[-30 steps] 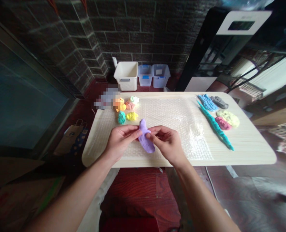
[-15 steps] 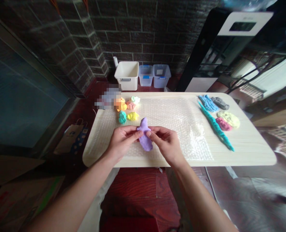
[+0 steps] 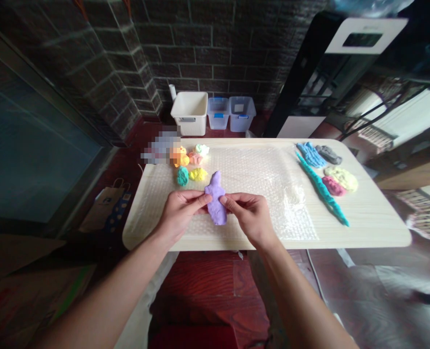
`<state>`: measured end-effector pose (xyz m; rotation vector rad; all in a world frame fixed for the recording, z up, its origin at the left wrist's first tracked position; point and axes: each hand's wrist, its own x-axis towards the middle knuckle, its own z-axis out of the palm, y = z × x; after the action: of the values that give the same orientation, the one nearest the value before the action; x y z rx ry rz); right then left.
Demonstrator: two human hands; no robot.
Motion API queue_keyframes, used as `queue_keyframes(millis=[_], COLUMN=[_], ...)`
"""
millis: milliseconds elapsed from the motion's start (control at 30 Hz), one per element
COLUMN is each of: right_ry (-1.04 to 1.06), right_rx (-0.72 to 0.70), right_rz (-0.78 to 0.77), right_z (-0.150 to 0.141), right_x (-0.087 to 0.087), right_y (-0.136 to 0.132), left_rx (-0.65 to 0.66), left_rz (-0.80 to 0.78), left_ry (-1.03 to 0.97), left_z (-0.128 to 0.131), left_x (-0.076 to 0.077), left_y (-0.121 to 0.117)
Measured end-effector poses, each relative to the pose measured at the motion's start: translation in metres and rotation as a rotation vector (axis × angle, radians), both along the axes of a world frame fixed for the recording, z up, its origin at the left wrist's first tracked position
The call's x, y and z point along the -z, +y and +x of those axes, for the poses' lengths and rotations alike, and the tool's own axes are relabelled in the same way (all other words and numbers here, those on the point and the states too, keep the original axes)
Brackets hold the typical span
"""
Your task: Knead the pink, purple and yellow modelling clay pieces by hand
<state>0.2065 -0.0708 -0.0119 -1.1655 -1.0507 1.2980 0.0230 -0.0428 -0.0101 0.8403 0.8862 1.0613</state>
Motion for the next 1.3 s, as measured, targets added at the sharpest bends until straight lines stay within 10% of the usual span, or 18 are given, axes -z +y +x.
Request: queue_keyframes(millis=[1300], right_ry=[0.063], right_rx=[0.060], right_rz=[-0.002], right_z=[-0.0062], right_x=[0.0031], right_y=[0.0008], left_rx=[-0.068], left_rz=[-0.012], left_ry=[-0.067], left_z=[-0.0002], left_x=[0.0023], left_y=[0.0031])
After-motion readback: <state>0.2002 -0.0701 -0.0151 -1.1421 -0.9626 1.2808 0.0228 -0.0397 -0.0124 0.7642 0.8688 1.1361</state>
